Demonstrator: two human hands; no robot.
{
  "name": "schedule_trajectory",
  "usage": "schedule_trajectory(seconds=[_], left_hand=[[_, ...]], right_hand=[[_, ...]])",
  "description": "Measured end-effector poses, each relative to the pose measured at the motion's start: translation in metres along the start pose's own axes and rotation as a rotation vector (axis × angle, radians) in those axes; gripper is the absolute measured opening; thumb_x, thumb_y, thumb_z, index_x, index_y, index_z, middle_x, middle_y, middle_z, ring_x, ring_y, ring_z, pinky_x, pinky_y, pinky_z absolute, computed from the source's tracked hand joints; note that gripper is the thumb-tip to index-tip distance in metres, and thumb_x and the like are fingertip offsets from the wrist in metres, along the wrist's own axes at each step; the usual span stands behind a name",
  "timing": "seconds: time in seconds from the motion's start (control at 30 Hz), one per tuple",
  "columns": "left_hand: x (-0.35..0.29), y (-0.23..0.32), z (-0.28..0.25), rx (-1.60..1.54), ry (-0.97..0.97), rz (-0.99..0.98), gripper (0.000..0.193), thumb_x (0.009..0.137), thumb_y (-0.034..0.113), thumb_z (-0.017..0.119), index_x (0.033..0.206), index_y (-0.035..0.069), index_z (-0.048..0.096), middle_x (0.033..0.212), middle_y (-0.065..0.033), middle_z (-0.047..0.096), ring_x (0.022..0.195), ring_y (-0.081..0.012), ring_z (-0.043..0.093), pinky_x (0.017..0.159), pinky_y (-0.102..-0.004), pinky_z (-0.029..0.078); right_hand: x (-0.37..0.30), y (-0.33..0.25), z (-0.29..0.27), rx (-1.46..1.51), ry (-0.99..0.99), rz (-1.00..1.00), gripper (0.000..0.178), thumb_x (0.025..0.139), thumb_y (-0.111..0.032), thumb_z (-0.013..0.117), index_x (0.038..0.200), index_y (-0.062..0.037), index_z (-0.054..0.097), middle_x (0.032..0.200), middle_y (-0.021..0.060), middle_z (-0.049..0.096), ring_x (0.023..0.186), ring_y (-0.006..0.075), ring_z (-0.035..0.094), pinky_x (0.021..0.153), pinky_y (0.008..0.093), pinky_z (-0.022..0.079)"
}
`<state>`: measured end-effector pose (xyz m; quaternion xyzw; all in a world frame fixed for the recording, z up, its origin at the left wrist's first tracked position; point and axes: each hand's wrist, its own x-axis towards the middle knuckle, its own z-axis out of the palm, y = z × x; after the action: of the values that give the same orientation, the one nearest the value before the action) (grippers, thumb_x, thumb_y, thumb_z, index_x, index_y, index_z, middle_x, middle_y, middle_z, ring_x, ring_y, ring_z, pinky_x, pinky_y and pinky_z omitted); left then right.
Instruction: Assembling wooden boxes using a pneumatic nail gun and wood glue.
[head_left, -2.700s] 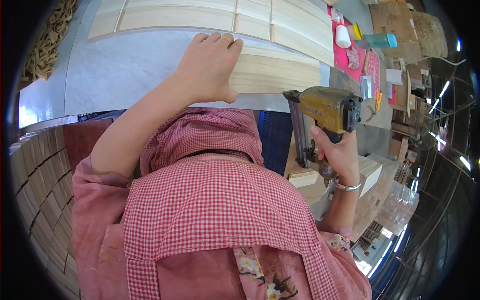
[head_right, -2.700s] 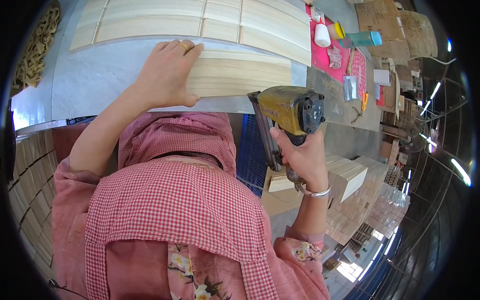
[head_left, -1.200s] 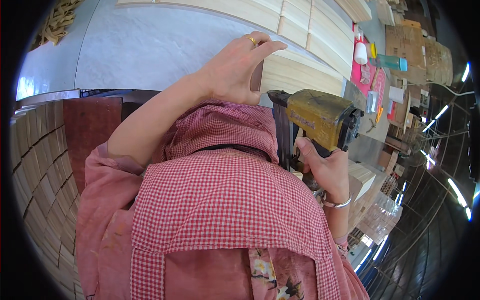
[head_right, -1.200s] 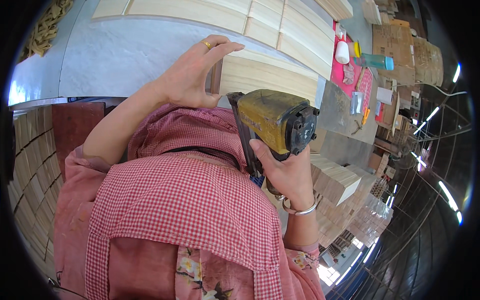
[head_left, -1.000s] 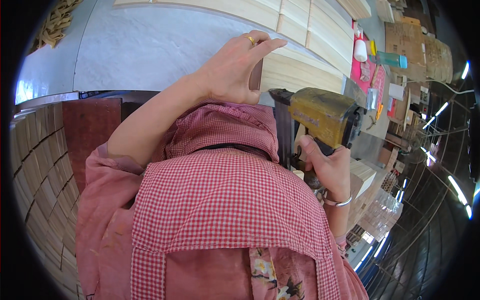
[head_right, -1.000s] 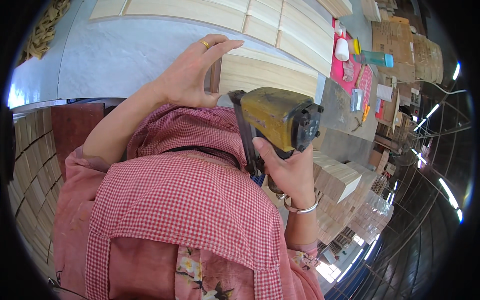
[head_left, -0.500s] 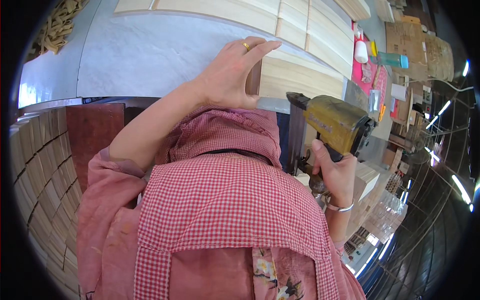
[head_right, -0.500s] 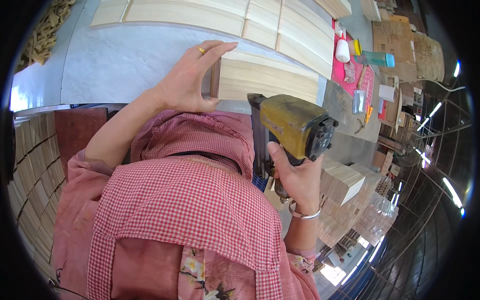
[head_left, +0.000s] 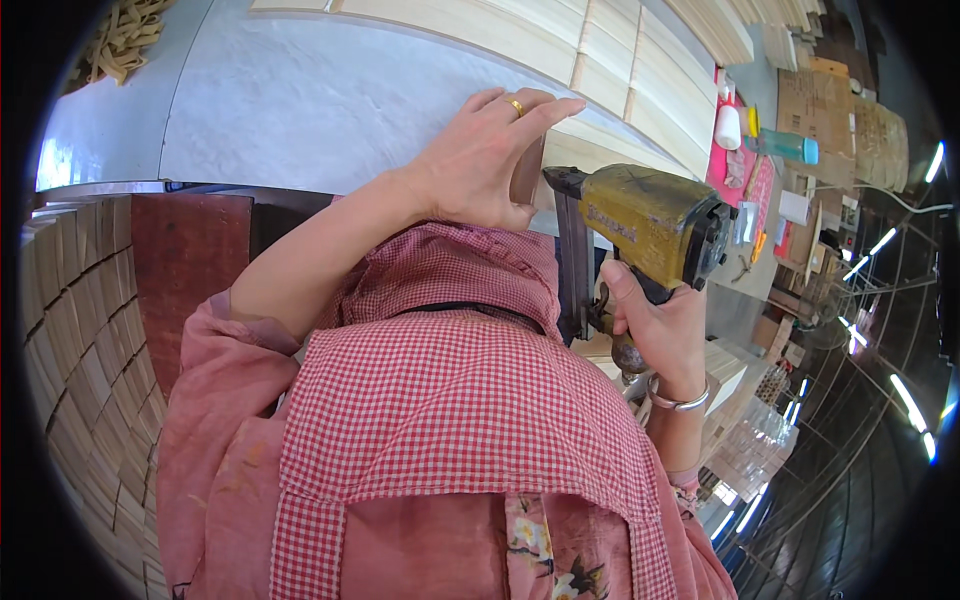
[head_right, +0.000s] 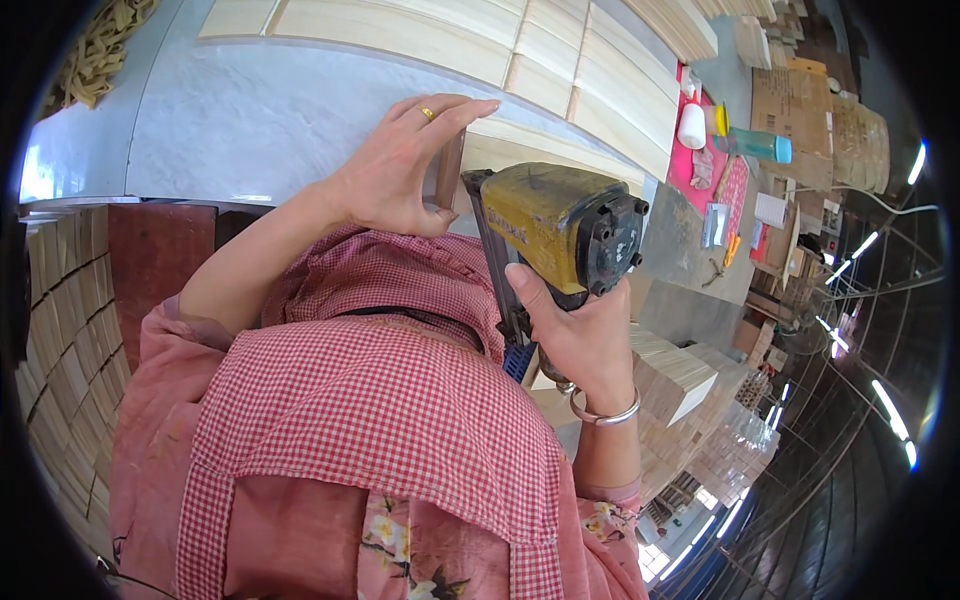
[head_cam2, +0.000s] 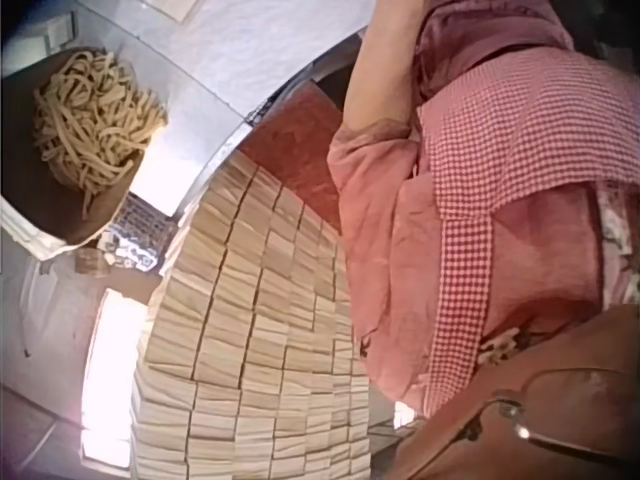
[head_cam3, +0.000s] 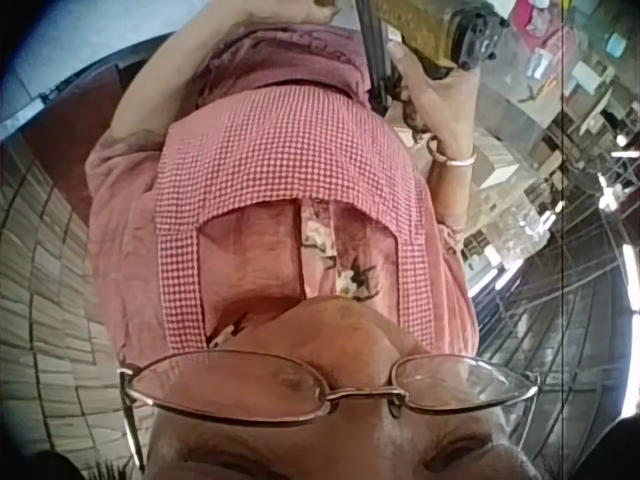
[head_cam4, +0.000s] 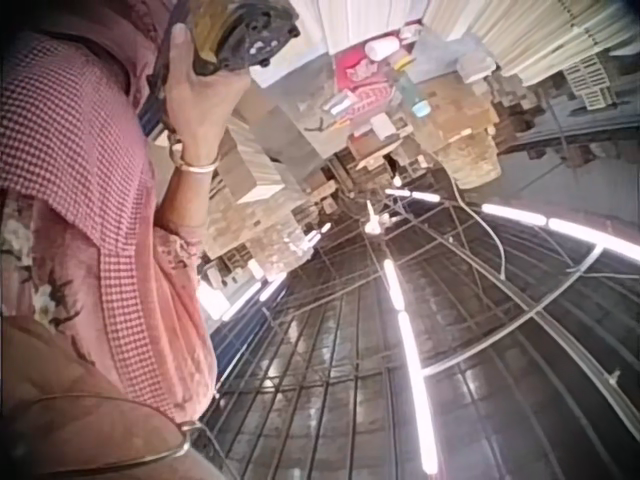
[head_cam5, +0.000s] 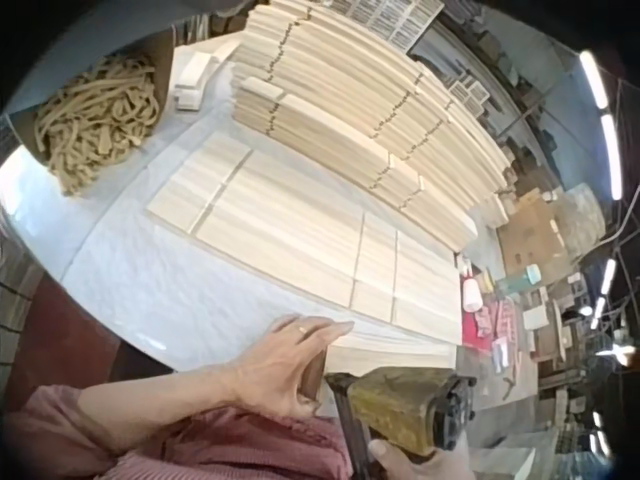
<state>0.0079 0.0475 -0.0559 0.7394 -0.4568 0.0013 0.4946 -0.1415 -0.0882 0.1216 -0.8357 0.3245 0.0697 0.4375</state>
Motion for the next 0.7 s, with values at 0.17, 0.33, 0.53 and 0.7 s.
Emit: schedule_trajectory(seconds=[0.17, 0.33, 0.53, 0.7], left_hand=[[0.000, 0.000, 0.000, -0.018, 0.003, -0.008, 0.107, 0.052, 0.025, 0.079, 0.149, 0.015, 0.036, 0.130, -0.0134, 0.056, 0.120, -0.0305, 0.053, 0.111, -0.0468, 0.034], [0.000, 0.001, -0.001, -0.060, -0.019, -0.042, 0.108, 0.050, 0.020, 0.077, 0.150, 0.016, 0.037, 0.136, -0.0144, 0.054, 0.123, -0.0316, 0.052, 0.113, -0.0462, 0.032], [0.001, 0.001, -0.001, -0.059, -0.028, -0.044, 0.108, 0.050, 0.020, 0.078, 0.150, 0.016, 0.037, 0.136, -0.0145, 0.053, 0.122, -0.0313, 0.053, 0.114, -0.0461, 0.031], [0.001, -0.001, -0.003, -0.084, -0.045, -0.057, 0.107, 0.053, 0.020, 0.079, 0.151, 0.015, 0.035, 0.136, -0.0149, 0.053, 0.122, -0.0313, 0.053, 0.114, -0.0456, 0.032]], right_hand=[[0.001, -0.006, -0.001, -0.057, -0.002, 0.110, 0.031, 0.084, -0.007, 0.077, 0.111, 0.0051, 0.066, 0.095, 0.0098, 0.074, 0.078, 0.0171, 0.067, 0.066, 0.0289, 0.054], [0.005, -0.010, -0.002, -0.090, -0.007, 0.038, 0.031, 0.084, -0.008, 0.077, 0.110, 0.0049, 0.066, 0.092, 0.0087, 0.074, 0.074, 0.0165, 0.066, 0.064, 0.0289, 0.053], [0.010, -0.018, -0.007, -0.168, -0.045, 0.122, 0.031, 0.084, -0.008, 0.078, 0.110, 0.0044, 0.066, 0.088, 0.0082, 0.073, 0.070, 0.0158, 0.064, 0.060, 0.0284, 0.051], [0.015, -0.012, -0.010, -0.158, -0.070, -0.017, 0.030, 0.084, -0.009, 0.078, 0.110, 0.0038, 0.066, 0.082, 0.0074, 0.071, 0.059, 0.0134, 0.059, 0.052, 0.0259, 0.047]])
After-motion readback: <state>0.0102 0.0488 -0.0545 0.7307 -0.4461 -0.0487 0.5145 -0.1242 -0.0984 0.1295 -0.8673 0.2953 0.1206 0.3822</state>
